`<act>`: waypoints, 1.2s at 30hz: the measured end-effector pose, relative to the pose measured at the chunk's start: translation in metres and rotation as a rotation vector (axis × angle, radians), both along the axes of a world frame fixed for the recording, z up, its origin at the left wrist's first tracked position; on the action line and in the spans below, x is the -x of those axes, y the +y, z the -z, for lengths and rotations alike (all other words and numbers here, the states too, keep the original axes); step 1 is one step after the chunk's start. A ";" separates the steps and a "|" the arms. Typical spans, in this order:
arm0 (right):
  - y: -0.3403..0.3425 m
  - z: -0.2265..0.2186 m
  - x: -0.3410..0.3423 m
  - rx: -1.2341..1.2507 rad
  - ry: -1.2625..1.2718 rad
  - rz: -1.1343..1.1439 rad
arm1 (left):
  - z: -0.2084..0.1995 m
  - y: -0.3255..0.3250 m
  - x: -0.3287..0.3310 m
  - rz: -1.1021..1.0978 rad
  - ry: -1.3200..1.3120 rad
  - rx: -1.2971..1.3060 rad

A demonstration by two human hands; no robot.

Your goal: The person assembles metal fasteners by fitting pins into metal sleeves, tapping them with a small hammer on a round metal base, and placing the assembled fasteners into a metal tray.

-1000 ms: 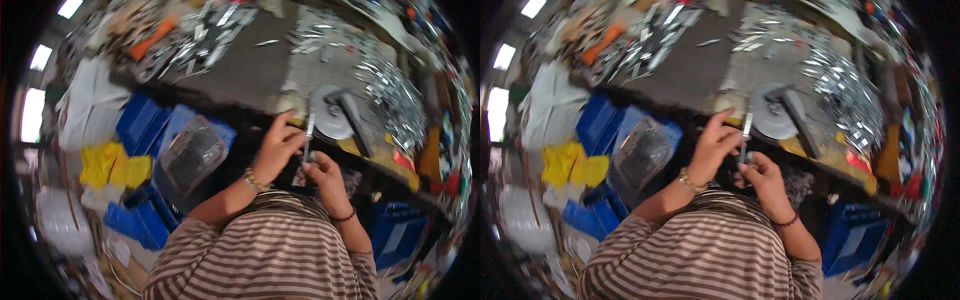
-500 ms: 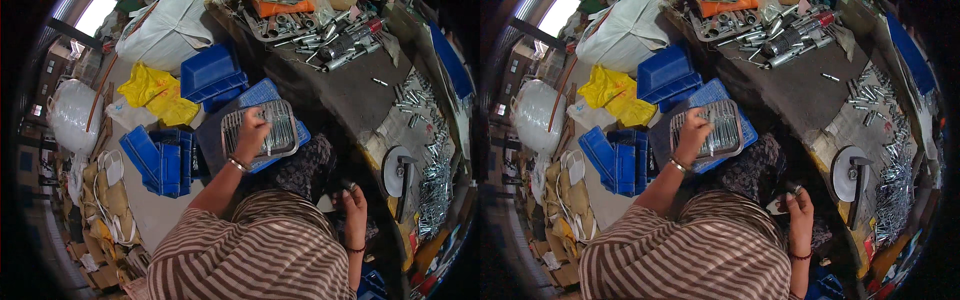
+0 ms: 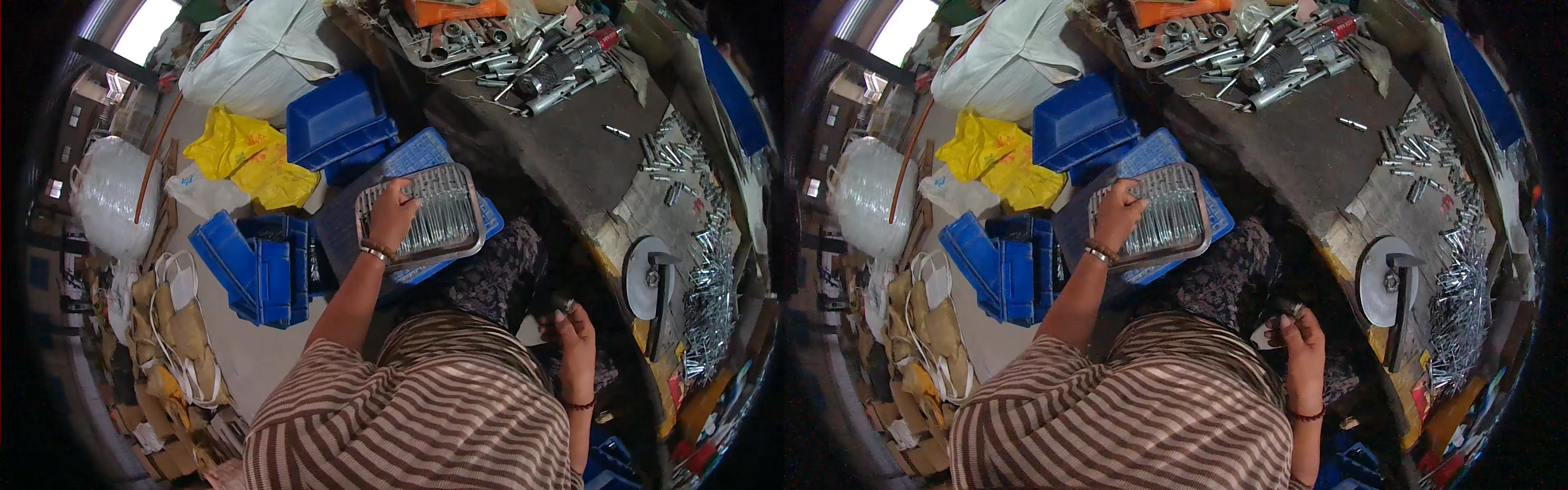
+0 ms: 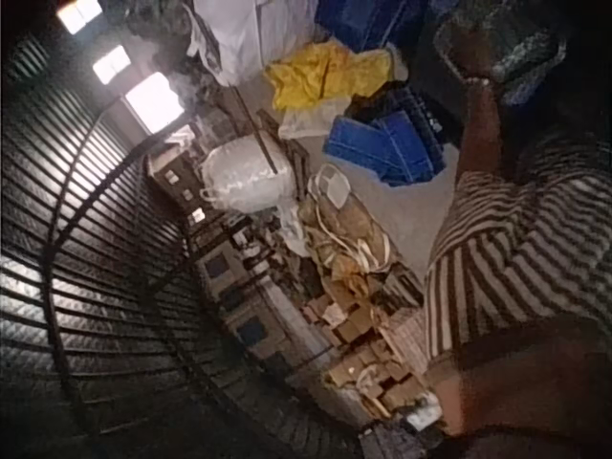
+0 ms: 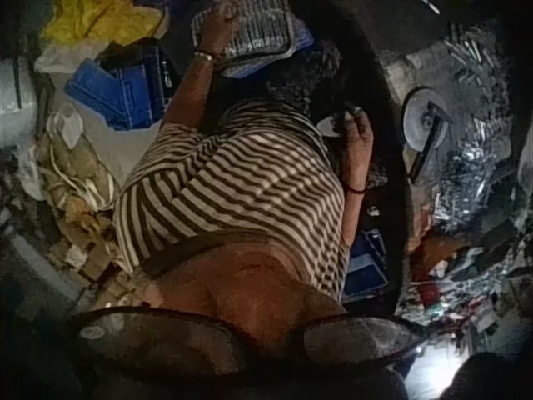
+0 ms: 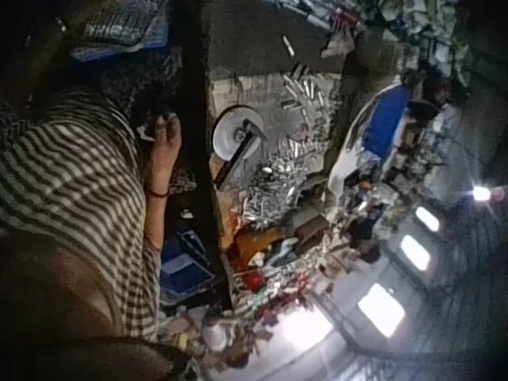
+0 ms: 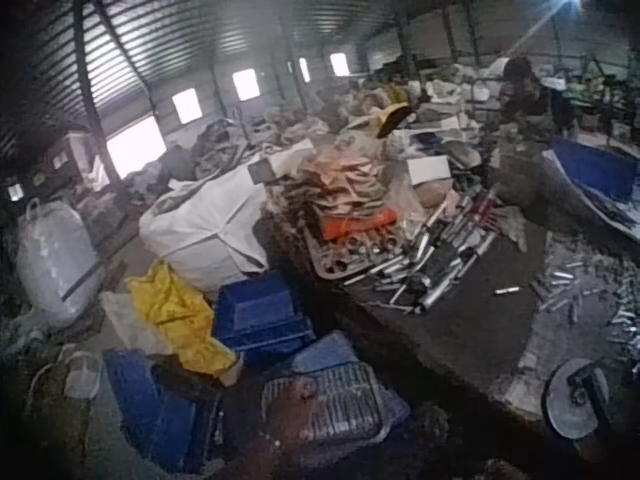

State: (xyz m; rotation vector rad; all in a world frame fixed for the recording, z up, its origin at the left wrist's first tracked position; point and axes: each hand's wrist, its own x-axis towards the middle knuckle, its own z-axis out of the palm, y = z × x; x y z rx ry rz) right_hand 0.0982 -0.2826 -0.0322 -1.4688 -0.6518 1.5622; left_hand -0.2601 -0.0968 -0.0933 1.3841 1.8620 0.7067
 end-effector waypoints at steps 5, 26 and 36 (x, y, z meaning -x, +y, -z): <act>-0.007 0.001 0.001 0.030 -0.017 0.044 | -0.001 -0.001 0.000 0.084 0.262 -0.398; -0.064 -0.051 -0.049 -0.277 -0.320 0.240 | -0.089 0.181 -0.302 0.884 0.363 -0.762; -0.092 -0.072 -0.184 -0.149 -1.855 0.471 | -0.144 0.054 -0.293 1.112 0.008 -0.566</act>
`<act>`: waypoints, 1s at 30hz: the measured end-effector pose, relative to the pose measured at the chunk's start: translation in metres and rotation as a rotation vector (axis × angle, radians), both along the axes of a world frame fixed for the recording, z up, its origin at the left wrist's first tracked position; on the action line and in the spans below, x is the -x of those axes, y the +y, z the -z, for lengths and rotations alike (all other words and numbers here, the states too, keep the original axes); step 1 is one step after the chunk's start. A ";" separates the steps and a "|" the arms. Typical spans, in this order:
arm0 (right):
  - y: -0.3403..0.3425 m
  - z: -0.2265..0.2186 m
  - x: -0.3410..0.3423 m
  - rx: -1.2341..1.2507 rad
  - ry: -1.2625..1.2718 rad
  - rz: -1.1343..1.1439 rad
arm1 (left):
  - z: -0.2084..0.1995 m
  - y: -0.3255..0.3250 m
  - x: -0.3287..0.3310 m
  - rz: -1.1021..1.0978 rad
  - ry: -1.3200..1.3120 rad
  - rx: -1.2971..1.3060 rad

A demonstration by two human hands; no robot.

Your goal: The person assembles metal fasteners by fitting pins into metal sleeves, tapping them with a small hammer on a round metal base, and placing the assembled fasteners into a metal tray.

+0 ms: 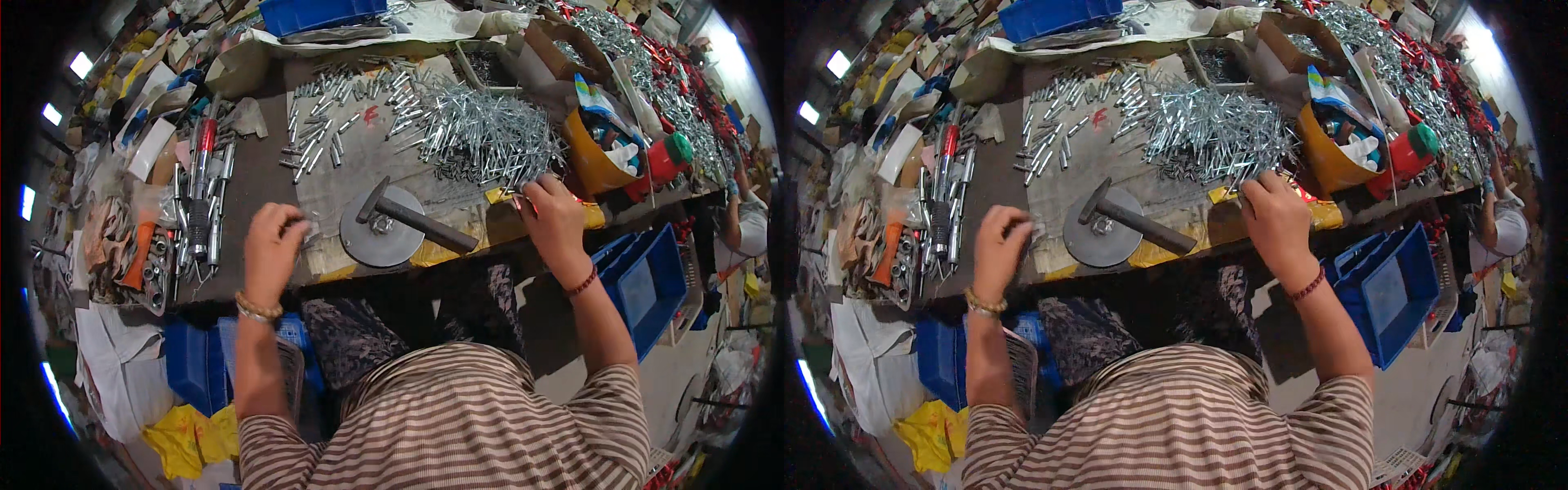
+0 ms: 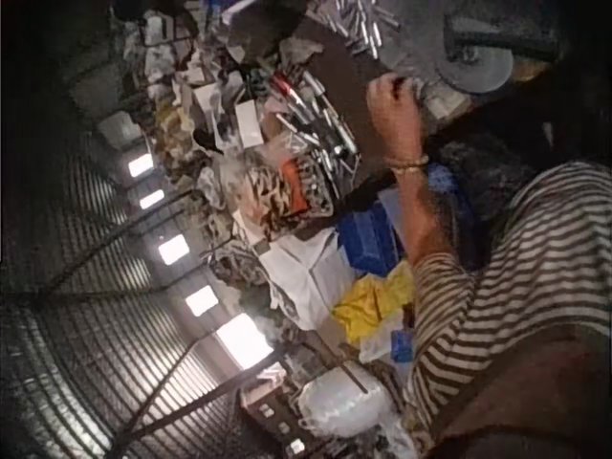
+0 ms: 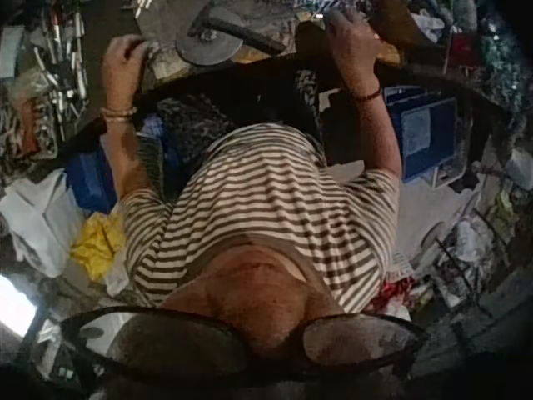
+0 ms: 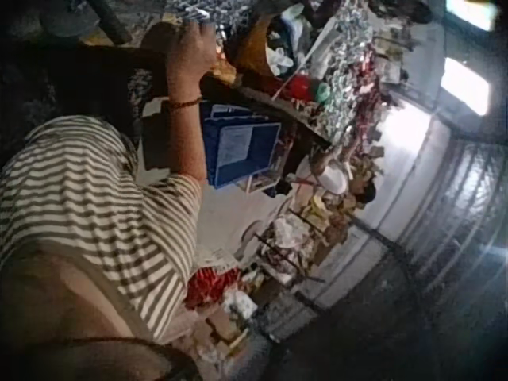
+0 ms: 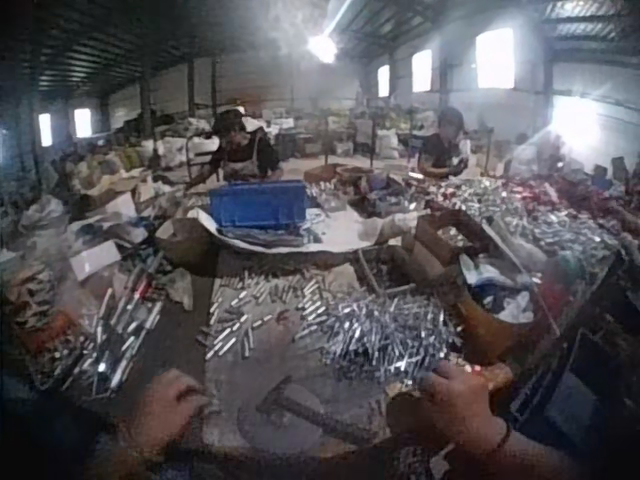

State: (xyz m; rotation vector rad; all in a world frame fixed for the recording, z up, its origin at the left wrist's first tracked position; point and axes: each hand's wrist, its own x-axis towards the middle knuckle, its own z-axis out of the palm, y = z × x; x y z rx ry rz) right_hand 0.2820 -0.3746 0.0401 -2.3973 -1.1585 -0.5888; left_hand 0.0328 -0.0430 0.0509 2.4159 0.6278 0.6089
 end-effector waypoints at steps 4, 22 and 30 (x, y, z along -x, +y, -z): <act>0.015 0.004 -0.013 0.234 -0.125 -0.105 | 0.009 -0.042 0.000 0.148 0.017 -0.077; 0.078 0.022 0.082 -0.558 1.108 -0.387 | 0.031 -0.075 -0.007 0.133 -0.091 -0.095; 0.089 0.012 0.081 -0.019 0.173 -0.502 | 0.033 -0.077 -0.004 0.111 -0.114 -0.083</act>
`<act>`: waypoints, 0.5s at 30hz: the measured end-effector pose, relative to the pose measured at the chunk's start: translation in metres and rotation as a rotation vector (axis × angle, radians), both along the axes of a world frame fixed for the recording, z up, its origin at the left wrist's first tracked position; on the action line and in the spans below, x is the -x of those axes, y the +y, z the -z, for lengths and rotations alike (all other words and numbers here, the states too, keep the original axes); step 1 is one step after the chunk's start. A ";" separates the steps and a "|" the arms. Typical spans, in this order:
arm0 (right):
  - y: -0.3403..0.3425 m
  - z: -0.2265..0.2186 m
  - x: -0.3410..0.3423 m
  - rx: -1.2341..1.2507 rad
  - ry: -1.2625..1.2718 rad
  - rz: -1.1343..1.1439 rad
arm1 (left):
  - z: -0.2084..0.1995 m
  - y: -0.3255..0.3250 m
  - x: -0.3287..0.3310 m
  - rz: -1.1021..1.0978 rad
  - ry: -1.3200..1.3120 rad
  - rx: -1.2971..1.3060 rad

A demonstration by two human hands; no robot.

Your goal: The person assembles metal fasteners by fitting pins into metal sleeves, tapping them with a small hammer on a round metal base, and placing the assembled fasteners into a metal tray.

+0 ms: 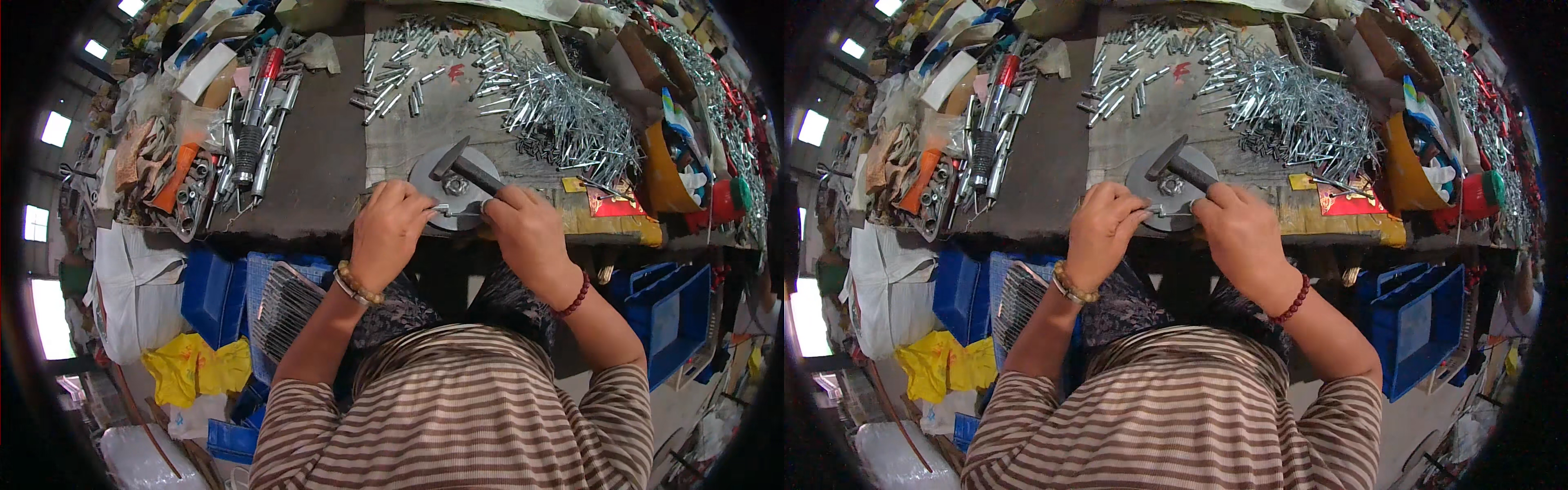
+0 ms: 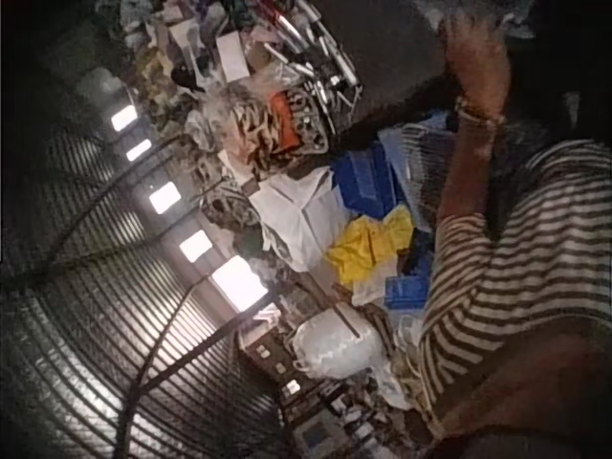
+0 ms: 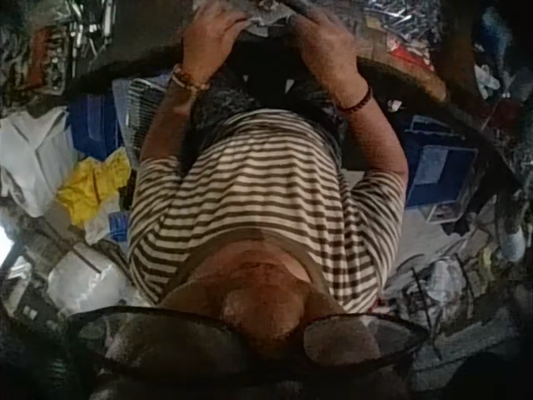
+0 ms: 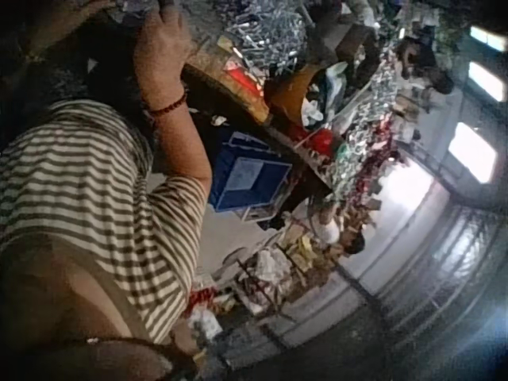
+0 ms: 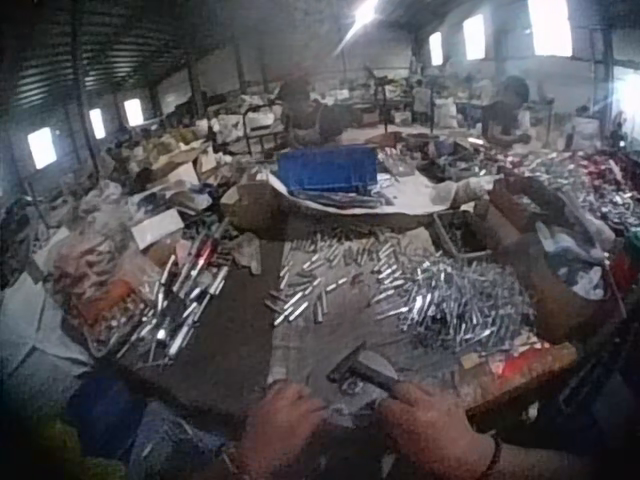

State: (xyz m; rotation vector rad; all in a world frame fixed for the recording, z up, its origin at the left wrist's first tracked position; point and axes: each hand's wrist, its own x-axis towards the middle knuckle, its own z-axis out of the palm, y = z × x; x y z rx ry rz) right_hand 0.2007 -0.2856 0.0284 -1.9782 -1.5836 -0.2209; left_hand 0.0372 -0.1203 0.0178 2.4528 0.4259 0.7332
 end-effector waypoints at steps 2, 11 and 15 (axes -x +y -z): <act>0.001 -0.002 0.000 0.055 -0.086 -0.021 | -0.001 0.000 0.000 -0.003 0.016 -0.065; -0.001 -0.005 -0.002 0.077 -0.088 -0.016 | 0.001 0.004 0.000 0.034 0.006 -0.032; 0.001 -0.005 -0.003 0.054 -0.073 -0.043 | 0.004 0.005 0.001 0.036 -0.005 -0.035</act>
